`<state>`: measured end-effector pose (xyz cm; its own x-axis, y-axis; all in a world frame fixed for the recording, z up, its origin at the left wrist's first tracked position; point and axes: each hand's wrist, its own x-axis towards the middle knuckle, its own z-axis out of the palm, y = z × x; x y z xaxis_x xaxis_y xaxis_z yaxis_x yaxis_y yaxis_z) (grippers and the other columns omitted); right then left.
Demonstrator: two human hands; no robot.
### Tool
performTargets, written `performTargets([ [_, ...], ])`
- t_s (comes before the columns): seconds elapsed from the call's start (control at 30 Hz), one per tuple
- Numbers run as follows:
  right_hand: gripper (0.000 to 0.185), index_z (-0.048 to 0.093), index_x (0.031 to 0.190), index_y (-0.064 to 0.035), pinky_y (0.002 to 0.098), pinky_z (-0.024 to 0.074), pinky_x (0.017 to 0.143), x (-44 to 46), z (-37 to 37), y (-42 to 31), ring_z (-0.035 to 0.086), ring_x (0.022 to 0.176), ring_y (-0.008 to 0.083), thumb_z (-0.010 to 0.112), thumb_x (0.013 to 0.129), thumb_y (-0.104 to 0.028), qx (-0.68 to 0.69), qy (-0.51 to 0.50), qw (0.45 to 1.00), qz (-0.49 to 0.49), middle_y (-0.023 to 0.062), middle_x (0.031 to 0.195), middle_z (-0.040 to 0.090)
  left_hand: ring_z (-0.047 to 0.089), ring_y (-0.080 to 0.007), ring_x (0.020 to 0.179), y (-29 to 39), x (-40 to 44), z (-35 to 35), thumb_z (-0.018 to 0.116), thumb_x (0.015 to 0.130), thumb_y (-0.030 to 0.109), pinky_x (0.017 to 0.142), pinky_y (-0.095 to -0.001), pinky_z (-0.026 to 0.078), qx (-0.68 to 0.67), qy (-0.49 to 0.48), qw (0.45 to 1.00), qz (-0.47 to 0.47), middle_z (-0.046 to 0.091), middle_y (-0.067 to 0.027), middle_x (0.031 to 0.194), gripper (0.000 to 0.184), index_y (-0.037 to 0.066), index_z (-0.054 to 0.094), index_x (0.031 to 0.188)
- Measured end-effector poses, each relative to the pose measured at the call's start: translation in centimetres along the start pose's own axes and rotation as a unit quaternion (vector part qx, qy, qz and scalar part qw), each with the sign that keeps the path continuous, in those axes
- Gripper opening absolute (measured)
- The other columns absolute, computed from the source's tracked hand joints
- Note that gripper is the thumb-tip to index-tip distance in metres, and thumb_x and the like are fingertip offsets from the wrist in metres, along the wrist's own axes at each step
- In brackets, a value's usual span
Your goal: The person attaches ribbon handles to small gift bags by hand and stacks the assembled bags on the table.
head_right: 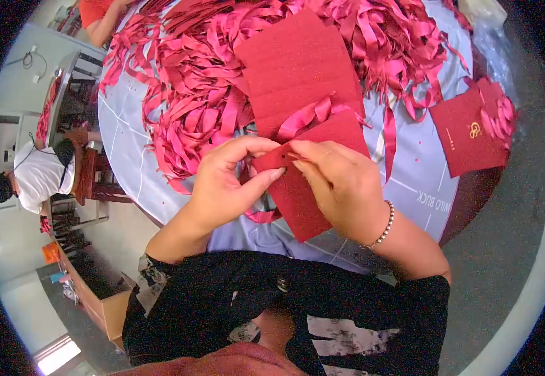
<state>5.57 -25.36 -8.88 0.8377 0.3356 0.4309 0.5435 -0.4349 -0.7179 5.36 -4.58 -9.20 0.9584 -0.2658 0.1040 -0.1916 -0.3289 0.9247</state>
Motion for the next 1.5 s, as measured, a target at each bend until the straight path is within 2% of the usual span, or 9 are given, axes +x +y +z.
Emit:
performTargets([
  [0.1, 0.013, 0.07, 0.097, 0.0021, 0.0271, 0.0553, 0.065, 0.0, -0.5, 0.3, 0.069, 0.071, 0.0159, 0.072, 0.084, 0.003, 0.0, -0.005, 0.998, 0.059, 0.0115, 0.087, 0.07, 0.06, -0.0065, 0.079, -0.2, 0.1, 0.1, 0.078, 0.081, 0.003, 0.07, -0.0229, 0.048, -0.002, 0.002, 1.0, 0.0, 0.069, -0.0012, 0.092, 0.031, 0.002, 0.067, 0.11],
  [0.2, 0.011, 0.069, 0.094, 0.0022, 0.0272, 0.0544, 0.063, 0.2, -0.5, 0.3, 0.068, 0.071, 0.0165, 0.072, 0.084, 0.004, 0.058, -0.01, 0.997, 0.055, 0.0116, 0.086, 0.07, 0.06, -0.0063, 0.077, 0.3, 0.1, -0.1, 0.079, 0.08, 0.004, 0.069, -0.0228, 0.048, -0.004, -0.001, 1.0, -0.019, 0.07, -0.0013, 0.092, 0.032, 0.002, 0.068, 0.11],
  [0.27, 0.011, 0.068, 0.091, 0.0008, 0.0338, 0.0556, 0.066, 0.3, -0.1, 0.2, 0.07, 0.076, 0.0272, 0.074, 0.081, -0.001, 0.023, 0.004, 1.0, 0.016, 0.0136, 0.085, 0.07, 0.06, -0.0063, 0.077, 0.5, 0.0, -0.1, 0.08, 0.08, 0.005, 0.069, -0.0228, 0.048, 0.002, -0.007, 1.0, -0.029, 0.069, -0.0016, 0.092, 0.032, 0.003, 0.068, 0.109],
  [0.47, 0.009, 0.063, 0.086, 0.0005, 0.0365, 0.0541, 0.061, -0.1, 0.8, 0.5, 0.066, 0.069, 0.0296, 0.07, 0.08, 0.001, -0.041, 0.024, 0.998, -0.047, 0.0139, 0.079, 0.064, 0.064, -0.014, 0.076, 0.1, -0.2, 0.7, 0.081, 0.076, 0.004, 0.068, -0.0271, 0.05, 0.05, 0.02, 0.997, 0.063, 0.069, -0.0056, 0.093, 0.033, 0.003, 0.068, 0.107],
  [0.7, 0.014, 0.06, 0.087, -0.0004, 0.0342, 0.0524, 0.059, -1.1, 1.4, 0.0, 0.061, 0.068, 0.0252, 0.065, 0.075, -0.006, -0.201, -0.009, 0.969, -0.142, 0.0095, 0.077, 0.056, 0.062, -0.0269, 0.066, -0.3, -0.3, 1.5, 0.076, 0.074, 0.004, 0.102, -0.0484, 0.045, 0.094, 0.012, 0.982, 0.161, 0.062, -0.0087, 0.077, 0.03, 0.004, 0.066, 0.102],
  [0.9, 0.014, 0.067, 0.094, 0.0019, 0.0377, 0.0552, 0.069, 0.6, -0.7, -1.7, 0.067, 0.078, 0.0331, 0.072, 0.081, 0.002, -0.02, -0.044, 0.998, -0.039, 0.0165, 0.088, 0.066, 0.063, -0.0228, 0.072, -0.5, 0.2, 0.6, 0.073, 0.079, 0.004, 0.103, -0.0461, 0.042, 0.09, 0.018, 0.98, 0.176, 0.066, -0.0065, 0.089, 0.027, 0.006, 0.067, 0.105],
  [1.07, 0.012, 0.068, 0.085, -0.0008, 0.0363, 0.052, 0.067, 0.1, -0.4, -0.6, 0.064, 0.077, 0.0299, 0.074, 0.076, 0.005, -0.081, -0.013, 0.994, -0.078, 0.0146, 0.086, 0.065, 0.064, -0.0275, 0.094, -0.9, -0.1, 0.8, 0.071, 0.082, 0.009, 0.106, -0.053, 0.037, 0.097, 0.0, 0.974, 0.207, 0.066, -0.0077, 0.095, 0.025, 0.008, 0.066, 0.107],
  [1.23, 0.02, 0.062, 0.076, -0.0037, 0.0383, 0.0439, 0.068, 0.6, -0.9, -0.7, 0.055, 0.077, 0.0291, 0.078, 0.065, 0.003, -0.145, -0.038, 0.979, -0.139, 0.0088, 0.083, 0.058, 0.062, -0.0288, 0.092, -1.2, -0.2, 1.2, 0.069, 0.079, 0.006, 0.106, -0.0564, 0.035, 0.105, -0.024, 0.962, 0.25, 0.061, -0.0082, 0.089, 0.024, 0.007, 0.064, 0.102],
  [1.5, 0.031, 0.06, 0.081, -0.0055, 0.0401, 0.0448, 0.072, 1.1, -1.9, -0.8, 0.056, 0.079, 0.0309, 0.084, 0.063, -0.003, -0.118, -0.056, 0.988, -0.084, 0.01, 0.086, 0.061, 0.062, -0.0275, 0.095, -1.0, -0.3, 1.2, 0.066, 0.081, 0.005, 0.108, -0.0577, 0.032, 0.149, -0.041, 0.944, 0.292, 0.06, -0.0073, 0.093, 0.025, 0.008, 0.061, 0.105],
])
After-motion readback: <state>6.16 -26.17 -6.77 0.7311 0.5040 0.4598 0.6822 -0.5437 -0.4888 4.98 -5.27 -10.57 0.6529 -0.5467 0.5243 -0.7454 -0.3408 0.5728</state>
